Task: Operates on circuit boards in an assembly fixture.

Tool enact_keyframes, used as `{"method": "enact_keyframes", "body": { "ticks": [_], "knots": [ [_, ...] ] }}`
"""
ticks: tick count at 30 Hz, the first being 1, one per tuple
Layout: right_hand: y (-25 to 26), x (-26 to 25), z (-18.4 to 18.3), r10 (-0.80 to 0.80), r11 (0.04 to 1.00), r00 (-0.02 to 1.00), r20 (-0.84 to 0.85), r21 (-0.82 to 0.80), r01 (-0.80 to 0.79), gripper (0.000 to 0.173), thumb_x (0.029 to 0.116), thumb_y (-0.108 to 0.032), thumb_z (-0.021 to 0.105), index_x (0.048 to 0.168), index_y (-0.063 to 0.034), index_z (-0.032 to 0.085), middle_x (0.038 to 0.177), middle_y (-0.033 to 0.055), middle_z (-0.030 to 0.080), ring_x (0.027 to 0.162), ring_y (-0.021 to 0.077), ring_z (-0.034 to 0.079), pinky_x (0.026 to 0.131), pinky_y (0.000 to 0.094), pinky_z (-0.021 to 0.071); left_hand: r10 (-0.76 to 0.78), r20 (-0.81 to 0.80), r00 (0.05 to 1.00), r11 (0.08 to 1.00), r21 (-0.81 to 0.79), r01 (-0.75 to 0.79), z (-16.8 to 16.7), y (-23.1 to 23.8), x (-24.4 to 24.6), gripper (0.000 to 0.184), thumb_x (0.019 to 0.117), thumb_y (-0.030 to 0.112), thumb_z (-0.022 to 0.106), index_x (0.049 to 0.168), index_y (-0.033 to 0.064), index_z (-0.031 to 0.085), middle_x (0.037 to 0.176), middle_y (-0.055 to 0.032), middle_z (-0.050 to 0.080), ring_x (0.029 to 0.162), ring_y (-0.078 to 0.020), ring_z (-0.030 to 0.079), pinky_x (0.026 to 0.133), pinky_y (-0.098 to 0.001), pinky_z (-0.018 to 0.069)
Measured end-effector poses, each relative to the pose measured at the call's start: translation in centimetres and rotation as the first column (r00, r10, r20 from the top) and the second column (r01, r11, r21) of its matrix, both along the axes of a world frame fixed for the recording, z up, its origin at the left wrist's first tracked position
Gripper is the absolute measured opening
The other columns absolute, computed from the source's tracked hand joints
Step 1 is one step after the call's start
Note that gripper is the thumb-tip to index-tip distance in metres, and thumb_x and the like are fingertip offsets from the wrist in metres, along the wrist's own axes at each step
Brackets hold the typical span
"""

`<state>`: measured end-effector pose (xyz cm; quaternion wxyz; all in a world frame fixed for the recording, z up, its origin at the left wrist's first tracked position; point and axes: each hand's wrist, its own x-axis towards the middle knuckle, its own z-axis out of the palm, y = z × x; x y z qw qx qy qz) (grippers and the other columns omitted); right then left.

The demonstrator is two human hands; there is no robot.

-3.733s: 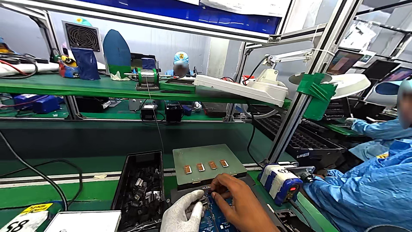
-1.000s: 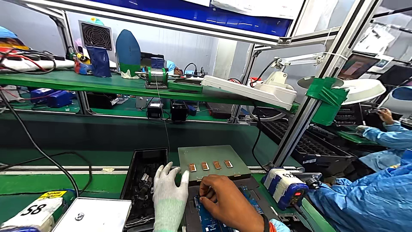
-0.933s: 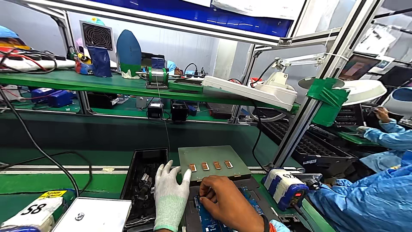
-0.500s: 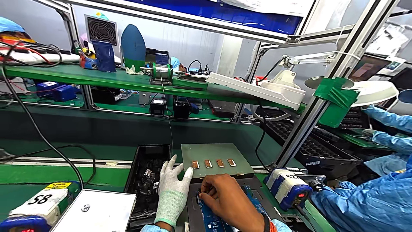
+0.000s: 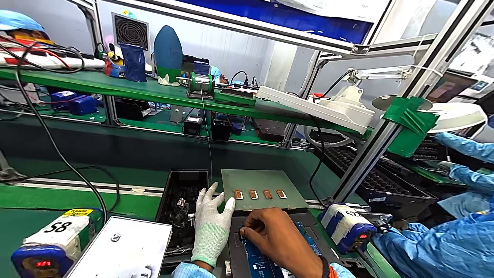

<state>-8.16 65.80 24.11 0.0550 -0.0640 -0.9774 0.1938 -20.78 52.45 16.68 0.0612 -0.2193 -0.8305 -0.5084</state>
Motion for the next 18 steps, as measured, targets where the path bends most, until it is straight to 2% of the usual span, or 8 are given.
{"method": "enact_keyframes", "body": {
  "ticks": [6,9,11,14,16,18],
  "knots": [
    [0.3,0.4,-0.2,0.071,0.997,0.995,-0.063,0.017,-0.07,0.04,0.1023,-0.046,0.053,0.094,-0.0162,0.079,0.089,0.0007,0.074,0.083,0.015,0.07,0.075,0.041,0.0558,0.001,-0.039,0.999,1.0,0.019,-0.001,-0.1,0.0,0.0,0.043,0.0952,0.05,0.056,0.115,0.022,0.081,0.154,-0.0005,0.054,0.152,-0.035,0.033,0.121,-0.0564,0.0303],
    [0.2,0.8,-0.1,0.089,0.996,0.99,-0.113,0.035,-0.086,0.041,0.1029,-0.045,0.053,0.093,-0.0154,0.079,0.087,0.0019,0.073,0.083,0.0161,0.07,0.075,0.0412,0.0551,0.036,-0.203,0.978,0.999,0.032,-0.03,-0.2,0.2,0.1,0.04,0.095,0.046,0.056,0.114,0.0211,0.081,0.149,0.0,0.059,0.15,-0.0385,0.035,0.117,-0.0624,0.0337],
    [0.3,1.5,-0.1,0.075,0.997,0.976,-0.207,0.024,-0.072,0.039,0.1028,-0.044,0.054,0.091,-0.0157,0.079,0.085,0.0005,0.072,0.08,0.0136,0.069,0.073,0.0382,0.0564,0.061,-0.311,0.948,0.996,0.076,-0.039,-0.5,0.1,0.3,0.036,0.0946,0.041,0.059,0.113,0.0203,0.081,0.141,0.0019,0.065,0.147,-0.0383,0.04,0.115,-0.0634,0.036],
    [1.4,3.5,0.0,0.0,1.0,0.908,-0.42,-0.024,-0.011,0.033,0.1023,-0.041,0.058,0.093,-0.0181,0.08,0.083,-0.0045,0.072,0.073,0.0076,0.067,0.066,0.0324,0.0582,0.068,-0.385,0.921,0.992,0.124,-0.022,-0.3,-0.5,0.7,0.028,0.0929,0.036,0.064,0.108,0.0215,0.082,0.129,0.0046,0.072,0.142,-0.036,0.047,0.114,-0.0623,0.0374],
    [2.2,5.5,0.2,-0.091,0.996,0.845,-0.526,-0.063,0.069,0.028,0.1023,-0.038,0.06,0.1,-0.0192,0.081,0.094,-0.0059,0.074,0.08,0.0052,0.07,0.069,0.029,0.0617,0.051,-0.416,0.908,0.993,0.122,0.0,0.2,-1.1,0.9,0.022,0.0899,0.035,0.069,0.103,0.0236,0.083,0.125,0.0064,0.073,0.139,-0.0328,0.05,0.113,-0.0602,0.0393],
    [2.8,7.7,0.4,-0.198,0.98,0.788,-0.582,-0.103,0.169,0.026,0.102,-0.033,0.062,0.112,-0.015,0.078,0.113,-0.0013,0.075,0.096,0.008,0.073,0.081,0.0309,0.0651,0.005,-0.461,0.887,0.996,0.08,0.036,1.0,-1.8,1.0,0.017,0.0866,0.032,0.071,0.097,0.0262,0.083,0.127,0.0074,0.072,0.139,-0.0311,0.05,0.111,-0.0578,0.0422]
  ]
}}
